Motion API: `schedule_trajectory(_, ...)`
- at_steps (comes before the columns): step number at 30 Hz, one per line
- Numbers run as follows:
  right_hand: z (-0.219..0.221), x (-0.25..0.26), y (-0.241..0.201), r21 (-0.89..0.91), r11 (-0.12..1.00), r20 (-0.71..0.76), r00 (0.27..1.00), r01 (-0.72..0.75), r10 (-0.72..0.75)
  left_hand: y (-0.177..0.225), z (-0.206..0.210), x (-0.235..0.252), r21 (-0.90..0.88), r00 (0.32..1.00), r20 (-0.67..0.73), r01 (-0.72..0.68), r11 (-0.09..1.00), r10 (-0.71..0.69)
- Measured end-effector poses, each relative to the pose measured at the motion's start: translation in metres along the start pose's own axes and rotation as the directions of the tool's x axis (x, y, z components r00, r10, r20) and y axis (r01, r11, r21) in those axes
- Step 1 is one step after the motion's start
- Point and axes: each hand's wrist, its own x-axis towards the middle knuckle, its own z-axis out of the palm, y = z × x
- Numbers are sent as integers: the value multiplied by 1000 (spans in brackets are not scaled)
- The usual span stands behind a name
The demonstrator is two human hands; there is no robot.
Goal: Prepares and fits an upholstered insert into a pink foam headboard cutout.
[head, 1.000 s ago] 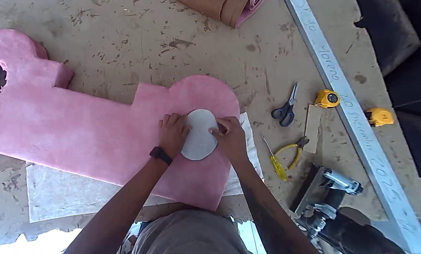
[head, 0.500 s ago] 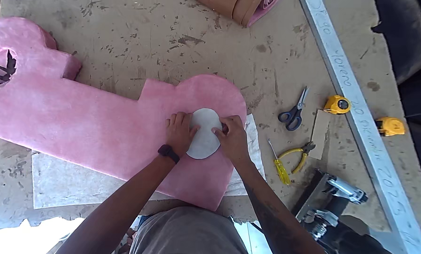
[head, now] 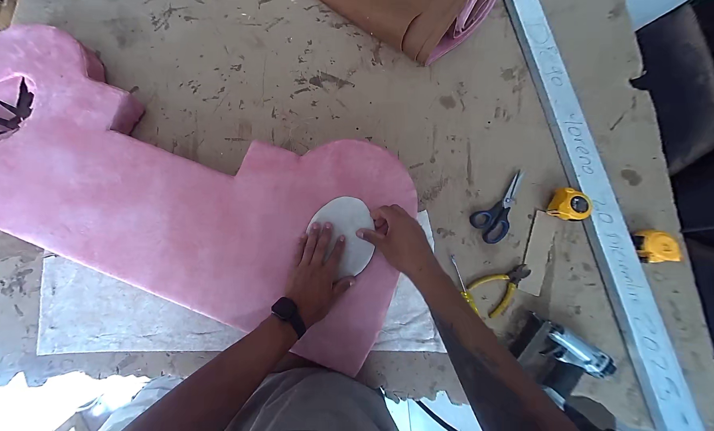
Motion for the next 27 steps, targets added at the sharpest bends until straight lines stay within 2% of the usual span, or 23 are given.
schedule_trajectory(1,-17,13,1,97,994,-22,999,51,-49,-1,0,1,0,1000,-8,7,1000,-7)
schedule_trajectory(2,-39,24,-3,264,952,-110,985,155,-130,-2,0,2,2,1000,-14,12,1000,-12)
schedule_trajectory(3,-58,35,-12,483,810,-281,935,333,-217,-2,1,2,5,1000,-19,14,1000,-14)
schedule_trajectory(4,-73,46,-24,672,533,-437,856,514,-275,-1,2,2,9,1000,-22,18,1000,-18)
schedule_trajectory(5,-79,62,-38,757,231,-552,787,611,-275,0,3,1,12,999,-27,21,1000,-20)
schedule_trajectory(6,-72,74,-45,784,45,-585,760,620,-282,0,3,0,12,999,-29,25,1000,-24)
schedule_trajectory(7,-48,84,-41,801,-16,-575,760,599,-302,0,3,0,8,999,-30,31,999,-31)
schedule_trajectory(9,25,88,-20,859,16,-483,819,512,-311,1,2,-4,-15,999,-31,37,999,-37)
schedule_trajectory(10,43,91,-20,899,48,-406,871,434,-276,-2,0,2,-24,997,-61,46,999,-47)
schedule_trajectory(11,52,103,-25,918,61,-363,891,393,-272,-8,-3,9,-19,995,-87,55,998,-57)
schedule_trajectory(13,57,89,-16,960,25,-264,928,280,-263,6,-2,-4,-70,994,-51,92,993,-95)
schedule_trajectory(15,47,104,-11,964,-67,-264,910,256,-320,10,0,18,-100,977,-132,153,983,-165)
schedule_trajectory(17,44,100,-6,953,-130,-301,900,273,-315,20,3,27,-105,964,-147,207,973,-221)
schedule_trajectory(18,39,97,-2,946,-106,-323,898,305,-299,22,2,34,-94,962,-145,218,971,-230)
schedule_trajectory(19,29,90,4,937,-9,-337,899,349,-281,23,2,42,-81,962,-146,223,972,-233)
schedule_trajectory(21,1,63,17,887,311,-283,935,340,-215,23,2,47,-71,961,-152,224,972,-233)
schedule_trajectory(23,-23,34,27,803,586,-106,993,112,-45,21,0,46,-76,961,-153,223,972,-233)
schedule_trajectory(24,-32,20,29,746,665,9,999,-32,37,23,-2,48,-76,960,-152,225,971,-234)
schedule_trajectory(25,-35,7,28,682,716,107,989,-147,102,24,-3,50,-74,960,-157,223,972,-232)
schedule_trajectory(27,-26,-9,27,644,726,178,970,-242,166,25,-7,60,-75,962,-183,191,979,-202)
